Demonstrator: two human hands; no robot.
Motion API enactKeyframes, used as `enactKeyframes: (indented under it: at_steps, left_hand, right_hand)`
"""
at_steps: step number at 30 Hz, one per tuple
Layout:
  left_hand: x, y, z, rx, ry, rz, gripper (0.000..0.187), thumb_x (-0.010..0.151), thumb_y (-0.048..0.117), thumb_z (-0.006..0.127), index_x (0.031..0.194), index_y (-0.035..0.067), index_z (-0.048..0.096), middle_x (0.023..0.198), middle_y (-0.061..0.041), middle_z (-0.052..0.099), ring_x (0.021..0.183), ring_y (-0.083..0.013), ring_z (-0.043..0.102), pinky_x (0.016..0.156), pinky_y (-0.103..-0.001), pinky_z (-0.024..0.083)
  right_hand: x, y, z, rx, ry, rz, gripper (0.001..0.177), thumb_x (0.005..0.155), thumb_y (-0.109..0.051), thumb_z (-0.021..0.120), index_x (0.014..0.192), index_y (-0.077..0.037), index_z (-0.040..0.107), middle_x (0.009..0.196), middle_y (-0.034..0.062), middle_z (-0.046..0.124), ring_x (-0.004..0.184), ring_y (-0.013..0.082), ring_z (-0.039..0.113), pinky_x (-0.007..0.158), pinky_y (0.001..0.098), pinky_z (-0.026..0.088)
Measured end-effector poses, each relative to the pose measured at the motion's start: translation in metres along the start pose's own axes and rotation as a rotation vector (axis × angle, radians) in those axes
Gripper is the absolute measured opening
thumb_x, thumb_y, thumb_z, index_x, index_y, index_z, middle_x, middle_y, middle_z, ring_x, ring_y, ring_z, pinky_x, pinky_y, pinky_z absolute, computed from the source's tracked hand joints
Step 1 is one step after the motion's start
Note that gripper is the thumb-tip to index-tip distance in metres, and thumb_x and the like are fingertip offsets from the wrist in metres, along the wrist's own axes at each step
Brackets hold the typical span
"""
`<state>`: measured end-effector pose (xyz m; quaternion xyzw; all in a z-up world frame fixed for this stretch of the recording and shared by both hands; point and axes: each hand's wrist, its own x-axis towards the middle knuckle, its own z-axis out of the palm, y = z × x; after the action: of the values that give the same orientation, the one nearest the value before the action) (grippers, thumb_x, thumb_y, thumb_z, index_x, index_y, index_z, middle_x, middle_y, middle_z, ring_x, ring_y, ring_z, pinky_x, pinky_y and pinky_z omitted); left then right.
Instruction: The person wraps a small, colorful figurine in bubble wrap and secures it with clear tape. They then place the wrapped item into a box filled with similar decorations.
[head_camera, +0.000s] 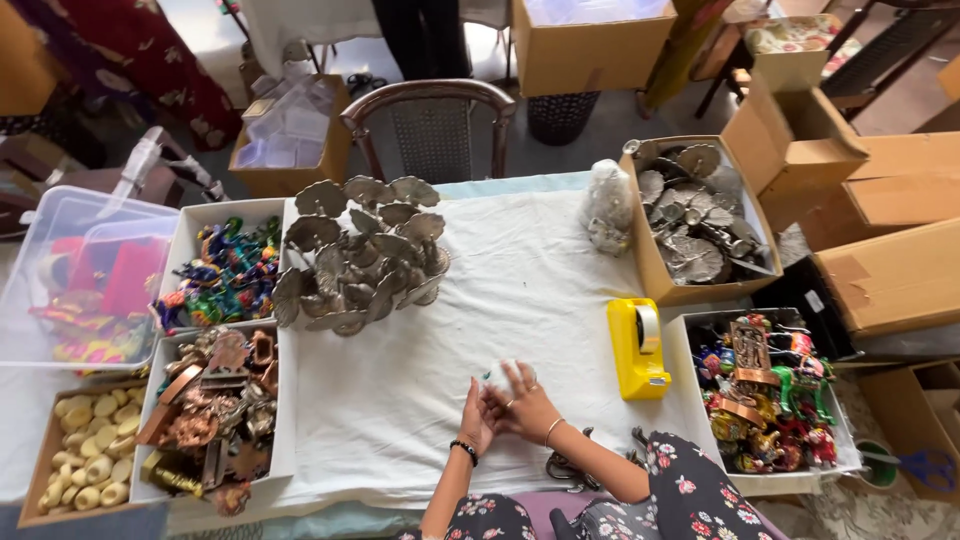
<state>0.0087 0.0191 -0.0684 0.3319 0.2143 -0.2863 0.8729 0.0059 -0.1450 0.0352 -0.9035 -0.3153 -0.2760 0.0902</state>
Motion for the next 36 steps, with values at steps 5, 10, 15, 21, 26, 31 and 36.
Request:
enactKeyframes:
  at_steps: [5,10,15,21,26,31,36]
  left_hand:
    - [-0.034,0.024,0.043,0.059,0.024,-0.008,0.087,0.083,0.08,0.043,0.138,0.015,0.06,0.126,-0.004,0.071,0.114,-0.0182,0.067,0.098,-0.037,0.055]
    - [0.001,0.015,0.027,0.147,0.107,-0.002,0.075,0.087,0.068,0.063,0.142,0.018,0.054,0.13,-0.007,0.064,0.12,-0.0225,0.061,0.105,-0.046,0.056]
    - [-0.045,0.061,0.106,-0.054,-0.054,0.175,0.045,0.085,0.044,0.066,0.127,0.027,0.06,0.126,0.0,0.07,0.113,-0.019,0.065,0.093,-0.041,0.055]
    - [0.003,0.023,0.063,-0.517,0.076,0.153,0.026,0.089,0.032,0.067,0.112,0.023,0.058,0.124,0.0,0.067,0.115,-0.0263,0.062,0.09,-0.05,0.052]
    - [-0.021,0.033,0.07,-0.502,0.075,0.171,0.044,0.092,0.049,0.056,0.127,0.022,0.057,0.128,-0.003,0.066,0.12,-0.0265,0.061,0.096,-0.048,0.052]
    - [0.023,0.008,0.027,-0.532,-0.006,0.16,0.069,0.098,0.067,0.044,0.141,0.013,0.053,0.135,-0.009,0.062,0.123,-0.0294,0.059,0.105,-0.043,0.048]
    - [0.011,0.01,0.046,-0.268,0.016,0.176,0.082,0.092,0.076,0.039,0.138,0.011,0.058,0.136,-0.01,0.066,0.126,-0.0263,0.06,0.107,-0.039,0.048]
  right_hand:
    - [0.007,0.02,0.02,0.58,-0.324,0.539,0.062,0.083,-0.005,0.069,0.139,-0.03,0.063,0.145,0.0122,0.06,0.117,0.0311,0.067,0.097,0.0366,0.055]
    - [-0.005,0.056,0.064,1.273,-0.354,0.866,0.055,0.092,-0.014,0.07,0.144,-0.026,0.059,0.131,0.0033,0.071,0.103,0.0162,0.066,0.091,0.0305,0.055]
    - [-0.009,0.061,0.071,1.486,-0.487,1.112,0.037,0.094,-0.028,0.08,0.126,-0.01,0.077,0.104,0.0047,0.081,0.094,0.0134,0.074,0.083,0.0301,0.059]
    - [0.011,0.049,0.055,0.252,-0.454,0.667,0.024,0.107,-0.041,0.066,0.11,-0.022,0.08,0.098,0.0078,0.081,0.09,0.0215,0.075,0.082,0.0345,0.059]
    - [0.033,0.01,0.016,0.406,-0.515,0.378,0.054,0.099,-0.046,0.054,0.148,-0.024,0.051,0.138,0.0163,0.061,0.124,0.0349,0.056,0.098,0.0477,0.048]
    - [0.019,-0.022,0.028,0.457,-0.465,0.284,0.071,0.102,-0.047,0.042,0.162,-0.015,0.025,0.165,0.017,0.033,0.151,0.039,0.022,0.119,0.0567,0.018]
    - [0.045,-0.004,0.044,0.492,-0.75,0.548,0.05,0.108,-0.046,0.029,0.149,-0.023,0.049,0.163,0.0021,0.045,0.154,0.0259,0.033,0.126,0.0482,0.023]
